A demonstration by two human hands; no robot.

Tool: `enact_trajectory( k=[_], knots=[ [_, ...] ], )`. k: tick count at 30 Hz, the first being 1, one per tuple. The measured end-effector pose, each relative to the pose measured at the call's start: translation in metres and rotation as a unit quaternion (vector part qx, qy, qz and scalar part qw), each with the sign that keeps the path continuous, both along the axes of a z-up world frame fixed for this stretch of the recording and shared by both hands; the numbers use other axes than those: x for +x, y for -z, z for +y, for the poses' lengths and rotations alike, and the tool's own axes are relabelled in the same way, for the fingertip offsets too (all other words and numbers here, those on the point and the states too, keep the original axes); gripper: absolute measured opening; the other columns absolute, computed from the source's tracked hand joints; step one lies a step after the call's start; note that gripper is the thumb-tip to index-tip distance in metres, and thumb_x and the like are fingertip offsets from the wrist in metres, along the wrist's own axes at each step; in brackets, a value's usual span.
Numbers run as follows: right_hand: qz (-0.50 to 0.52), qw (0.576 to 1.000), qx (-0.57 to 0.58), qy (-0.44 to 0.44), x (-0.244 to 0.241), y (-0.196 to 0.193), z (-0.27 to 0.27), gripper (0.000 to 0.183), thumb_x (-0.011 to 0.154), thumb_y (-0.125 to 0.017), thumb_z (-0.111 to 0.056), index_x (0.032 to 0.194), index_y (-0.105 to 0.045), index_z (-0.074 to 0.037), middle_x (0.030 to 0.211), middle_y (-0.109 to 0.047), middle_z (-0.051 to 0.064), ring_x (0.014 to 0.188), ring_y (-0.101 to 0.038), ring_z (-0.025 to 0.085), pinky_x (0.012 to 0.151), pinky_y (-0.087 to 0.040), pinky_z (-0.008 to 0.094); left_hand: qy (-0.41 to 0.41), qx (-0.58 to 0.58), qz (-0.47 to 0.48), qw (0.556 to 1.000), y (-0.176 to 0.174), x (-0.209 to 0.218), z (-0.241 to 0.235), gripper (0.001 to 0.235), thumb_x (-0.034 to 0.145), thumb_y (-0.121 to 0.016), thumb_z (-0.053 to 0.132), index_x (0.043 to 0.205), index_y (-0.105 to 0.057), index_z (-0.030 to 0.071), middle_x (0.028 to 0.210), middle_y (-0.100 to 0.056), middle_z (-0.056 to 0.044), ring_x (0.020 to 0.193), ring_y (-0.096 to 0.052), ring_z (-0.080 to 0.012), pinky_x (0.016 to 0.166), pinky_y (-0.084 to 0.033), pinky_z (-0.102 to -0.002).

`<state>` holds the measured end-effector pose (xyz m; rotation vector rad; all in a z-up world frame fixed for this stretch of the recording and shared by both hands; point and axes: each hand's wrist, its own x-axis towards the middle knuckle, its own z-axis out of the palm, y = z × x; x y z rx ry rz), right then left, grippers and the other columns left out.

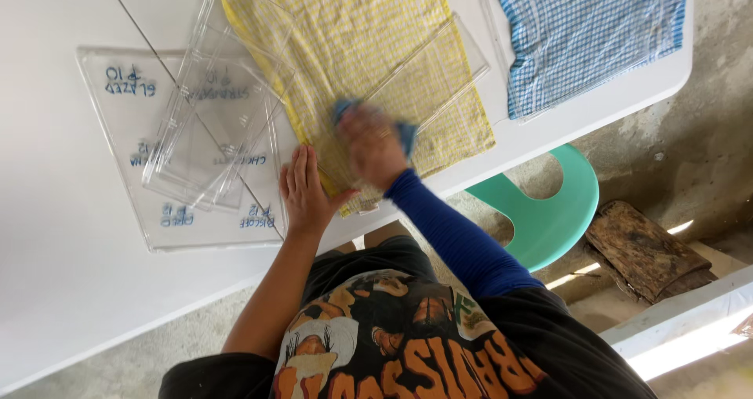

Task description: The person wipes clear acrylic trays with a blue cloth, then assembles them into a multi-tiered display stand by inserting side pieces and stacking the trays on a white table.

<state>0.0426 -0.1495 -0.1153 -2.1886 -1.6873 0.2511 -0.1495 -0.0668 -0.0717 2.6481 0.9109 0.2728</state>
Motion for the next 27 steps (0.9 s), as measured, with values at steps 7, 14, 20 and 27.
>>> enact_trajectory(
  k=[7, 14, 20, 27],
  knots=[
    [-0.046, 0.992, 0.107, 0.055, 0.163, 0.018, -0.026, 0.049, 0.097, -0.060, -0.008, 0.146, -0.062, -0.004, 0.151, -0.059, 0.014, 0.142, -0.054, 0.032, 0.118, -0.042, 0.044, -0.007, -0.057, 0.079, 0.995, 0.004, -0.004, -0.003, 0.127, 0.070, -0.075, 0.080, 0.157, -0.034, -0.003, 0.160, -0.039, -0.020, 0.150, -0.036, -0.0336, 0.120, -0.027, -0.056],
    [-0.055, 0.989, -0.063, 0.124, 0.052, 0.012, 0.002, 0.063, 0.096, -0.054, -0.027, 0.152, -0.048, 0.003, 0.159, -0.041, 0.022, 0.151, -0.028, 0.043, 0.123, -0.021, 0.059, -0.026, -0.062, 0.020, 0.998, 0.016, -0.007, -0.007, 0.132, 0.070, -0.078, 0.079, 0.159, -0.027, -0.005, 0.161, -0.042, -0.023, 0.153, -0.036, -0.0335, 0.125, -0.023, -0.057],
    [0.109, 0.983, 0.028, -0.143, -0.051, -0.026, -0.009, 0.058, 0.093, -0.067, -0.022, 0.148, -0.055, -0.015, 0.161, -0.044, 0.006, 0.155, -0.027, 0.030, 0.127, -0.019, 0.057, -0.042, -0.050, 0.004, 0.998, 0.022, -0.008, -0.008, 0.115, 0.082, -0.088, 0.050, 0.163, -0.024, -0.002, 0.164, -0.042, -0.018, 0.156, -0.037, -0.0290, 0.129, -0.024, -0.053],
    [0.137, 0.956, -0.038, -0.255, -0.025, -0.043, -0.034, 0.050, 0.093, -0.064, -0.015, 0.142, -0.061, -0.019, 0.159, -0.047, -0.001, 0.156, -0.029, 0.025, 0.128, -0.021, 0.052, -0.025, -0.129, 0.123, 0.984, -0.014, 0.003, -0.009, 0.139, 0.054, -0.092, 0.055, 0.161, -0.019, 0.002, 0.168, -0.026, -0.018, 0.158, -0.021, -0.0308, 0.126, -0.014, -0.058]
  ],
)
